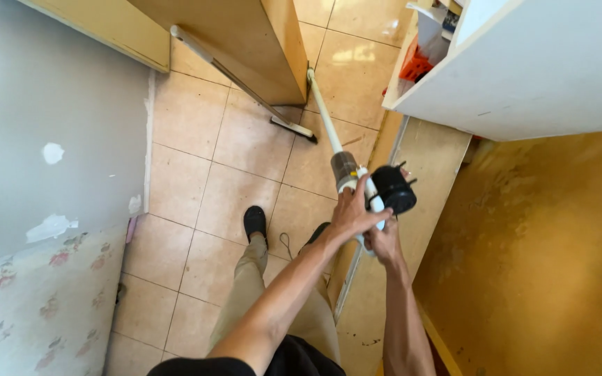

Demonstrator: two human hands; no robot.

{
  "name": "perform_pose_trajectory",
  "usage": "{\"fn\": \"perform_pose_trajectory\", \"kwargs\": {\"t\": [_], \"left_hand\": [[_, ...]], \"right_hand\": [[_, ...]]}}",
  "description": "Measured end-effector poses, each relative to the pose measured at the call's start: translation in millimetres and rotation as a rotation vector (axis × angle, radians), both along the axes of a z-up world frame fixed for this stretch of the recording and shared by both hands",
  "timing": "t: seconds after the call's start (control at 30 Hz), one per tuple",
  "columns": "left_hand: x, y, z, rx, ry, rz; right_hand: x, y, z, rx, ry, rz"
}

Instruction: The recorder is assembling and connecting the various components of a cordless vacuum cleaner.

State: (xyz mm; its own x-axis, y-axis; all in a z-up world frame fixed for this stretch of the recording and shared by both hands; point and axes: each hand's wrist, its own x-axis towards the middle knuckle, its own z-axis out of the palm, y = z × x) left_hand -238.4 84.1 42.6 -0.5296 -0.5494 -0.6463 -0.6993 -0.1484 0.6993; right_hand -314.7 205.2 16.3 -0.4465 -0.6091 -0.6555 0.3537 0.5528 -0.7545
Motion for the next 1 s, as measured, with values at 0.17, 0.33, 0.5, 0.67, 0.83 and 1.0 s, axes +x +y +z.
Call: {"fn": "perform_pose_trajectory", "kwargs": {"t": [0.17,0.33,0.5,0.67,0.83,1.0], "left_hand": [[-11.9,-14.6,25.8,0.004,-0.041,-0.023],[-23.7,-19.4,12.8,-0.008,-0.027,-0.009],[-14.5,-14.2,10.0,-0.074,-0.038,-0.002],[-7.1,1.2,37.8,0.007,-0.063,0.019],[4.5,21.5,54.7,0.010,-0.064,0.014],[14.1,29.1,80.7,0.064,-0.061,0.029]], "right_hand": [[-6.4,2.3,-10.2,0.000,-0.104,-0.104],[-20.6,-27.0,9.0,-0.012,-0.043,-0.084],[-15.8,-25.4,18.8,-0.013,-0.052,0.009],[-7.6,3.0,21.6,0.039,-0.104,-0.027],[4.9,16.1,52.0,0.076,-0.106,-0.029],[8.9,38.6,47.2,0.090,-0.140,-0.022]]}}
